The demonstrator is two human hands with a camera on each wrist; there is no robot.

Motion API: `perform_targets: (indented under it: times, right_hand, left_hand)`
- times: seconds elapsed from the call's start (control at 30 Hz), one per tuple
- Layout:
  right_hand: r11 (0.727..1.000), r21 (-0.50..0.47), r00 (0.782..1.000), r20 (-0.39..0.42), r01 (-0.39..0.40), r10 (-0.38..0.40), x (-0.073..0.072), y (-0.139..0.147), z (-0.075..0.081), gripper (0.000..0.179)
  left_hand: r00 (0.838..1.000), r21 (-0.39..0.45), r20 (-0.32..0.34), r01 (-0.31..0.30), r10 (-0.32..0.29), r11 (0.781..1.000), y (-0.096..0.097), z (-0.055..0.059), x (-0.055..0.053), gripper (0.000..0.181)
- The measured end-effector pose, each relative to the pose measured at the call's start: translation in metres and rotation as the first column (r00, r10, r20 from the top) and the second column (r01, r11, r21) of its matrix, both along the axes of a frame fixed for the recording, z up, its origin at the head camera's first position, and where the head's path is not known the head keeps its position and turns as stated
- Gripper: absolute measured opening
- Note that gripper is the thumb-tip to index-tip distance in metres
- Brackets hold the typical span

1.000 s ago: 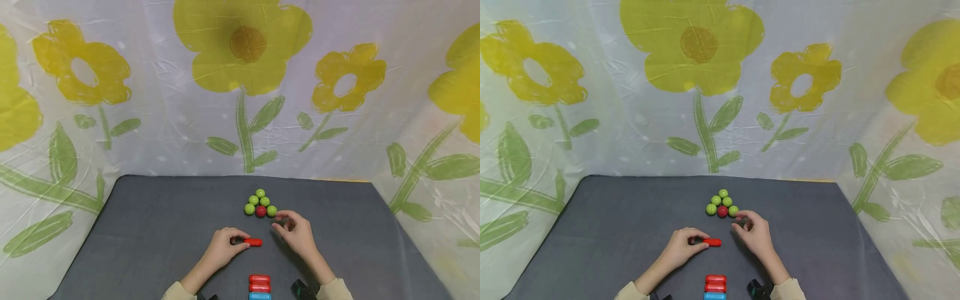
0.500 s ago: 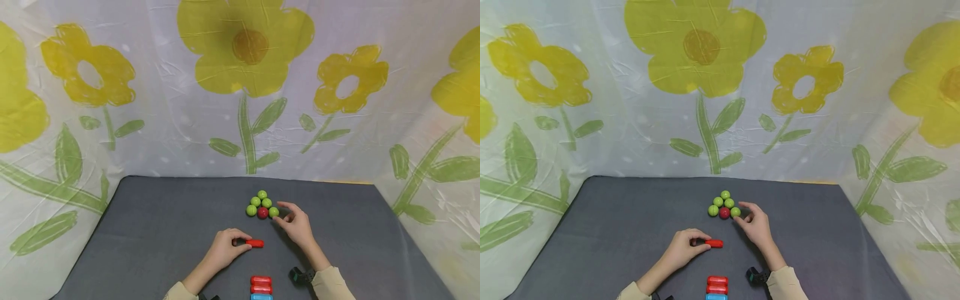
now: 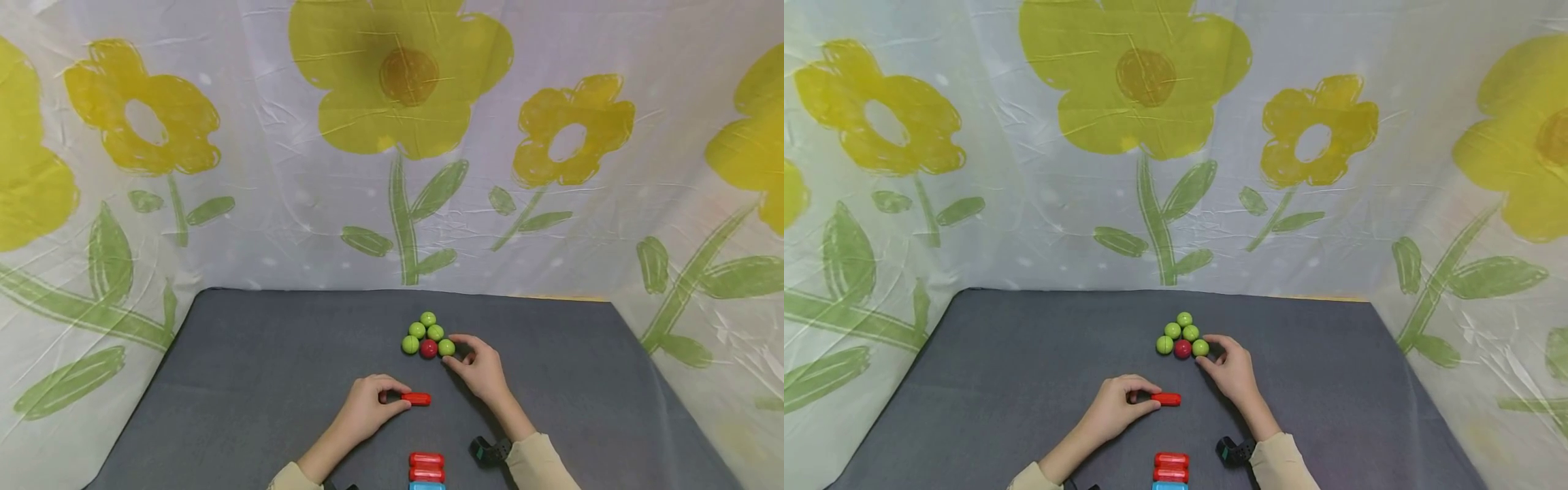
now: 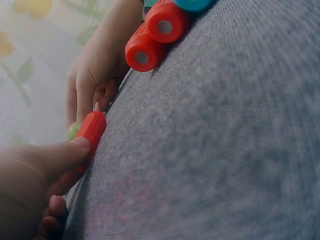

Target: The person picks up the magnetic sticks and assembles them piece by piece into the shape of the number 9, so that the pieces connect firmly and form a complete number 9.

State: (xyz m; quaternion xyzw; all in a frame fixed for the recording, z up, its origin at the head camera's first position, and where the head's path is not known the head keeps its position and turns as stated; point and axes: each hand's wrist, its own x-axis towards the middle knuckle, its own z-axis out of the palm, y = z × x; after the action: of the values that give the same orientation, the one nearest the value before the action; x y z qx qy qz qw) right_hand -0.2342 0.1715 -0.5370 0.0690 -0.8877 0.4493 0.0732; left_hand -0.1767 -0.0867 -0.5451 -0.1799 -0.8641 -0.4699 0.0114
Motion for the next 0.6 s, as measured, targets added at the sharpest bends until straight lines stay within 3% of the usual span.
perform_targets:
  times: [0.37,0.6]
  right_hand:
    - [1.0,0.003,1.0,0.018,0.006,-0.006,-0.0026,0.0008,-0.0004,0.041]
    - [0.999,-0.032,1.0,0.029,-0.004,0.005,0.0071,0.0021,0.0014,0.039]
  left_hand:
    - [1.0,-0.007,0.001,0.0,0.0,1.0,0.0,-0.0004,-0.0001,0.016]
    - [1.0,-0.009,-0.001,0.004,-0.004,1.0,-0.0005,-0.0005,-0.001,0.016]
